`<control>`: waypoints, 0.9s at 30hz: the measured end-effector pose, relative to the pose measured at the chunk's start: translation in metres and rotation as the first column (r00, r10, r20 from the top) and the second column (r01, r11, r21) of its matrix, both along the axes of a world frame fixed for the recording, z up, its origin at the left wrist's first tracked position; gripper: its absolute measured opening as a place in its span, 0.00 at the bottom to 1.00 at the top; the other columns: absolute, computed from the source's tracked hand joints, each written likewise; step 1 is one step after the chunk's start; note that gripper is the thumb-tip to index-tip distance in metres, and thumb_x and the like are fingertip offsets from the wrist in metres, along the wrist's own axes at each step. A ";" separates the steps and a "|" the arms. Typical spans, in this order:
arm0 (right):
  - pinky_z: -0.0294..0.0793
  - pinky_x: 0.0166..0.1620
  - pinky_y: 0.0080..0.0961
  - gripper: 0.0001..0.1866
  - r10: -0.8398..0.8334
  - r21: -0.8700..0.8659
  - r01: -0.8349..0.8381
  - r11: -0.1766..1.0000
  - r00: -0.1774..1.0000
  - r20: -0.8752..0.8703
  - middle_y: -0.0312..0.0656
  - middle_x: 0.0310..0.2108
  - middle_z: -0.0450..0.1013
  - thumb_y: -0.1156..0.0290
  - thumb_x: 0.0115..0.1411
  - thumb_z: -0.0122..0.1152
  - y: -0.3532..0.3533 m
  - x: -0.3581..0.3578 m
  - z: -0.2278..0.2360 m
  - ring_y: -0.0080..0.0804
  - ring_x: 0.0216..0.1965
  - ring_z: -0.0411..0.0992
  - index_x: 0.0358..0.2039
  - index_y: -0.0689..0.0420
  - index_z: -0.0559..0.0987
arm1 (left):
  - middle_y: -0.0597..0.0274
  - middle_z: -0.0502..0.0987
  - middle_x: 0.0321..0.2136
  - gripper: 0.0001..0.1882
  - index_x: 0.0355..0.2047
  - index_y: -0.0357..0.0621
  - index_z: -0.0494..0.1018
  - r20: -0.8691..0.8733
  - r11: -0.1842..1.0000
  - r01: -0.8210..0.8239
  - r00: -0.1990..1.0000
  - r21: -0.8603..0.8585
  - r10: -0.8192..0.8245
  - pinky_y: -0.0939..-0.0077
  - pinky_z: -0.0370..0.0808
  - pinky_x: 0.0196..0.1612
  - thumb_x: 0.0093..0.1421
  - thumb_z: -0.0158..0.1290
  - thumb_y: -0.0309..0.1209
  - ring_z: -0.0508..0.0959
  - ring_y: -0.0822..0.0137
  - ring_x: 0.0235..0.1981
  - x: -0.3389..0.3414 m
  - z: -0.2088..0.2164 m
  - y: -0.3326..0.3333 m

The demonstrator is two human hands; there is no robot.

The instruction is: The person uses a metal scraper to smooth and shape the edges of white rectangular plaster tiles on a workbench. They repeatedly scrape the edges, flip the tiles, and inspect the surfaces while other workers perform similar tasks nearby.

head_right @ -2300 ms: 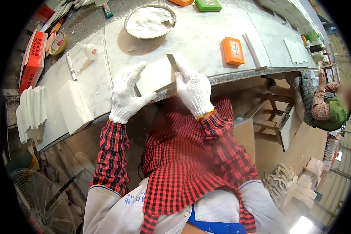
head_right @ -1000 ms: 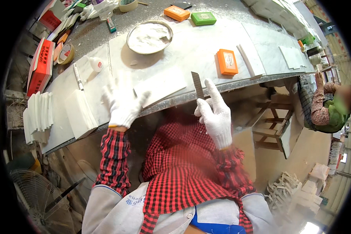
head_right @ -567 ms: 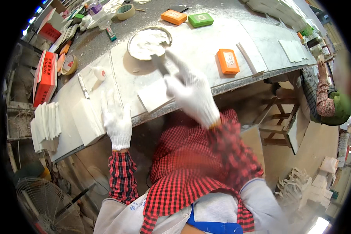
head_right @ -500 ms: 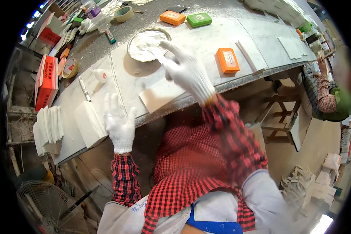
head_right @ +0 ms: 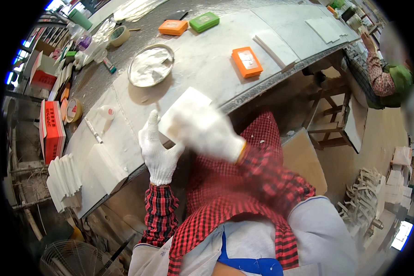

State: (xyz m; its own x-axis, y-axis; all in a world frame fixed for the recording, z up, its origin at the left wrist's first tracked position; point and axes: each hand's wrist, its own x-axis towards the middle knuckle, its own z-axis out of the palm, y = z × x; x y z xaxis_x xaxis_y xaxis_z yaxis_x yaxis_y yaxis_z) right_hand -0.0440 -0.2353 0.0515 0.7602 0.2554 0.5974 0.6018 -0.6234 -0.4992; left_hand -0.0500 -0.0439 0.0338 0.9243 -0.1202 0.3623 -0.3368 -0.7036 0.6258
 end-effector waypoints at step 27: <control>0.76 0.57 0.33 0.27 0.746 0.823 0.549 -0.146 0.607 -0.273 0.45 0.60 0.73 0.59 0.76 0.49 -0.053 -0.065 -0.018 0.35 0.57 0.75 0.68 0.64 0.66 | 0.55 0.68 0.53 0.55 0.69 0.42 0.65 0.175 0.999 -0.034 0.984 0.014 0.031 0.60 0.73 0.57 0.38 0.78 0.25 0.71 0.57 0.55 -0.074 0.024 -0.096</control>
State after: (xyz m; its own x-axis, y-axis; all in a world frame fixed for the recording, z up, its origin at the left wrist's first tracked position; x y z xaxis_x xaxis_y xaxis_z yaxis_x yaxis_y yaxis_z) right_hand -0.1087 -0.2884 0.0333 0.9448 0.1419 -0.2953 -0.2637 0.8641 -0.4286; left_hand -0.1244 -0.1397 0.0573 0.8506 -0.0984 0.5165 -0.4165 -0.7256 0.5477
